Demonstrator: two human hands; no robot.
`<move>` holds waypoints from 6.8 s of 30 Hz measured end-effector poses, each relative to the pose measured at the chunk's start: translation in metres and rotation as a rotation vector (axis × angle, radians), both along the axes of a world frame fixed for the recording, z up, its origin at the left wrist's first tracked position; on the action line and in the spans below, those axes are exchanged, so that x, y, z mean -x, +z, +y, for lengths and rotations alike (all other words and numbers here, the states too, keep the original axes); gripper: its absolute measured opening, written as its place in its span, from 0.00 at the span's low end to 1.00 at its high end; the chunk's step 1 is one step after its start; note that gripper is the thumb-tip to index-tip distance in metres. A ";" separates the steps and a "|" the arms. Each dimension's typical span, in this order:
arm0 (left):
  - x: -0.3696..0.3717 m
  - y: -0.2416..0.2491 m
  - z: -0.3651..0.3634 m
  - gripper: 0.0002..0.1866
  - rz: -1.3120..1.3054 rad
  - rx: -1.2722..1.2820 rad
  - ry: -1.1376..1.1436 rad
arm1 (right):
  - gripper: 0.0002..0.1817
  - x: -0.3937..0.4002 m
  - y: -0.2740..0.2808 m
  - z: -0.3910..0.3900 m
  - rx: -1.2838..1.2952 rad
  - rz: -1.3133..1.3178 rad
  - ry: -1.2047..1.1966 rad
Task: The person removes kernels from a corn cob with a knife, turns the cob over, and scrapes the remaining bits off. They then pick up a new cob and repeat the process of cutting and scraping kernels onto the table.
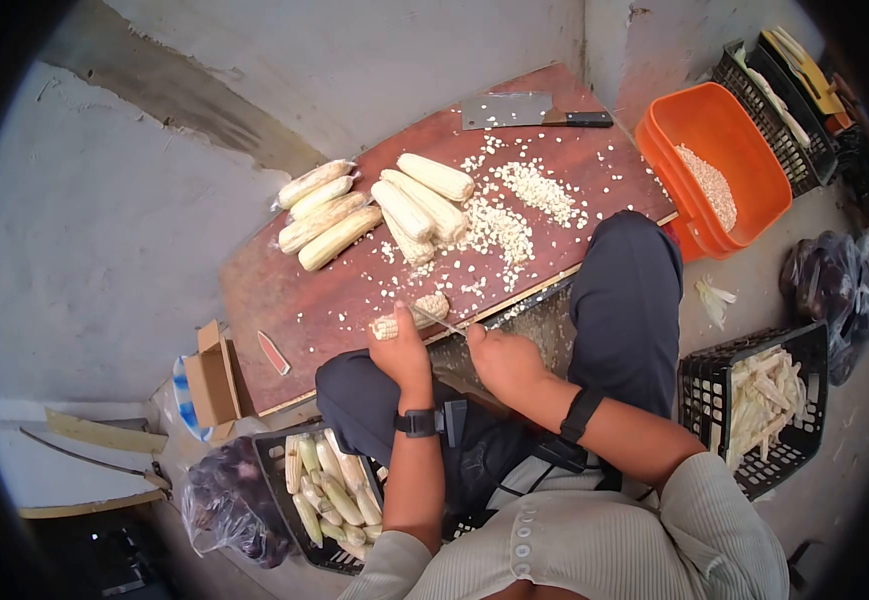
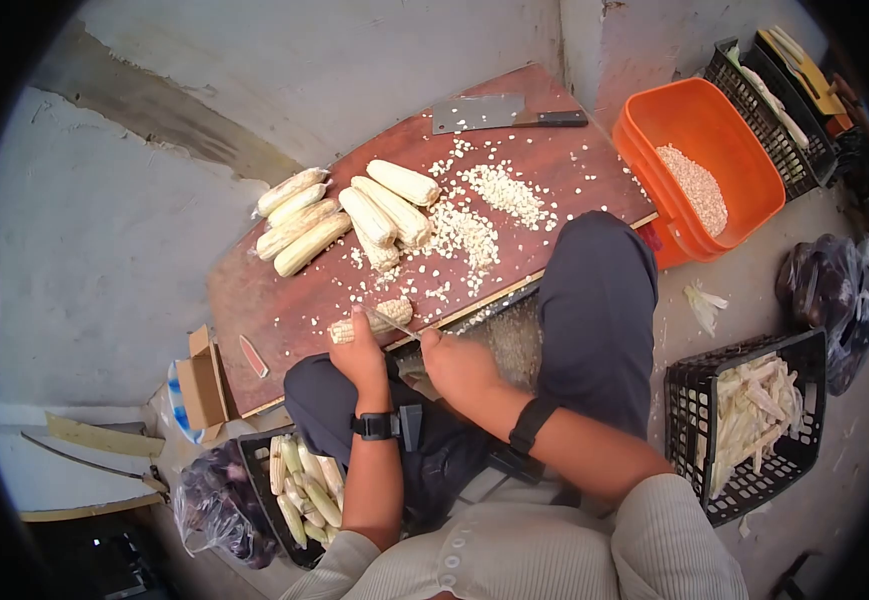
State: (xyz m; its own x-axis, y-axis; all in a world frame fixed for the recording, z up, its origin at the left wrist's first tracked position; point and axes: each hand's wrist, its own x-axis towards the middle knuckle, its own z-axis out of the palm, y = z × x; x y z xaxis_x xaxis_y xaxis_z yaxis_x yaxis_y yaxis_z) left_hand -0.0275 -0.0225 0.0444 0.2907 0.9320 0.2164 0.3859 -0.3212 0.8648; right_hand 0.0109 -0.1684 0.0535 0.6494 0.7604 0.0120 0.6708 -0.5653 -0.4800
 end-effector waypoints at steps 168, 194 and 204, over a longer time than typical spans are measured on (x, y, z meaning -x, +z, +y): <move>-0.018 -0.013 0.003 0.11 -0.064 0.101 -0.045 | 0.09 -0.047 -0.026 0.069 0.230 0.202 0.105; -0.001 -0.012 0.008 0.15 -0.167 0.438 0.022 | 0.10 -0.018 -0.028 0.014 -0.111 0.058 0.011; -0.005 -0.012 0.010 0.15 -0.125 0.462 -0.016 | 0.06 -0.022 -0.031 0.017 0.113 0.108 0.020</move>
State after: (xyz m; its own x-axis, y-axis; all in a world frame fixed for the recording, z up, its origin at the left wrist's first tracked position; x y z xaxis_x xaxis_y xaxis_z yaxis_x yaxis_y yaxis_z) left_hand -0.0229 -0.0128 0.0323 0.3042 0.9343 -0.1856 0.2682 0.1029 0.9578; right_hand 0.0330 -0.1518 0.0229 0.6266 0.7660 -0.1434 0.6304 -0.6064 -0.4847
